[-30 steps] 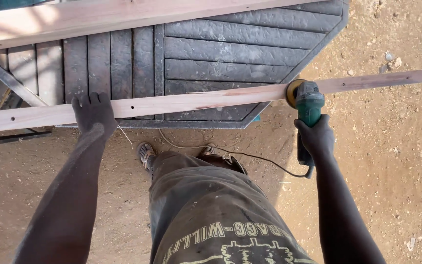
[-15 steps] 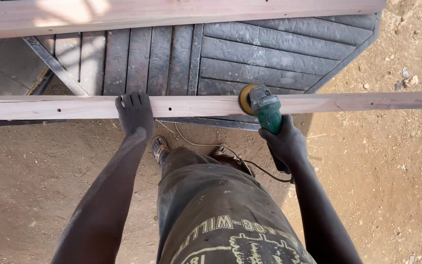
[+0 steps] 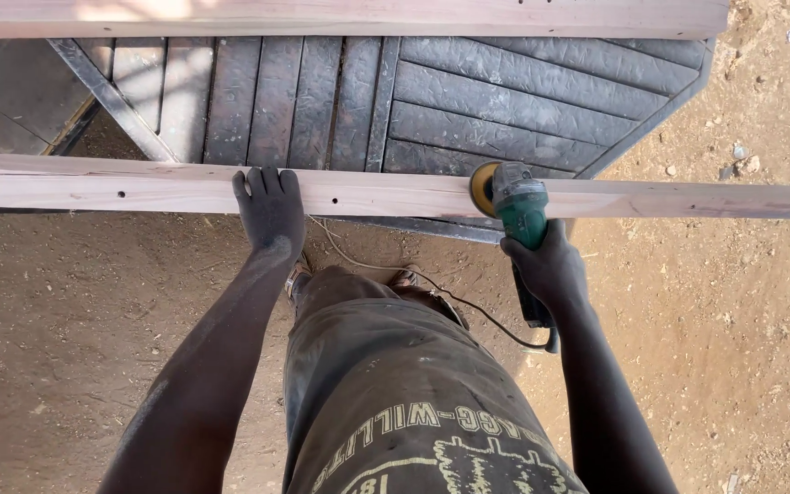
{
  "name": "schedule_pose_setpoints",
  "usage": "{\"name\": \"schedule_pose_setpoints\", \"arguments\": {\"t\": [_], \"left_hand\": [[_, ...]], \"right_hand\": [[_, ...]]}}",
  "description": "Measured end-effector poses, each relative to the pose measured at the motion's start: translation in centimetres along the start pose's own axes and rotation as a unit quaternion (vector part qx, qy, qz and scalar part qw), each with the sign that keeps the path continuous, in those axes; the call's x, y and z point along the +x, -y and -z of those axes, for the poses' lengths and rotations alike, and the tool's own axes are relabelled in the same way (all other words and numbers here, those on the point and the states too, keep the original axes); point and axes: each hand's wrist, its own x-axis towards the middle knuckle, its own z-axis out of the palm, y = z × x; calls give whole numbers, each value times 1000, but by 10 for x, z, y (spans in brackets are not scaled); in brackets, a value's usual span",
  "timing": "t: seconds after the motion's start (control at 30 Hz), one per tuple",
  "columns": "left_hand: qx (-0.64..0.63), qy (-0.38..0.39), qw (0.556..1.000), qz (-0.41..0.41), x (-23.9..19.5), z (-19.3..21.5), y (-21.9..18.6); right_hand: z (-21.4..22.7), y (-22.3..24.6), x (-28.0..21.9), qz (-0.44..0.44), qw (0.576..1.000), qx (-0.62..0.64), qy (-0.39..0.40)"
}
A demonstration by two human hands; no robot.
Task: Using an angle grinder with a sanding disc to smooth the surfaces and edges of wooden planks.
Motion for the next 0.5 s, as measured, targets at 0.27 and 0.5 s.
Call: {"name": "schedule_pose_setpoints", "arguments": {"t": [0.27, 0.5], "left_hand": [[4, -26, 1000, -5, 3, 14, -3], [15, -33, 999, -5, 7, 11, -2]], "right_hand": [[-2, 47, -30, 52, 997, -24, 41], [-1, -20, -4, -4, 1000, -12, -1]]}}
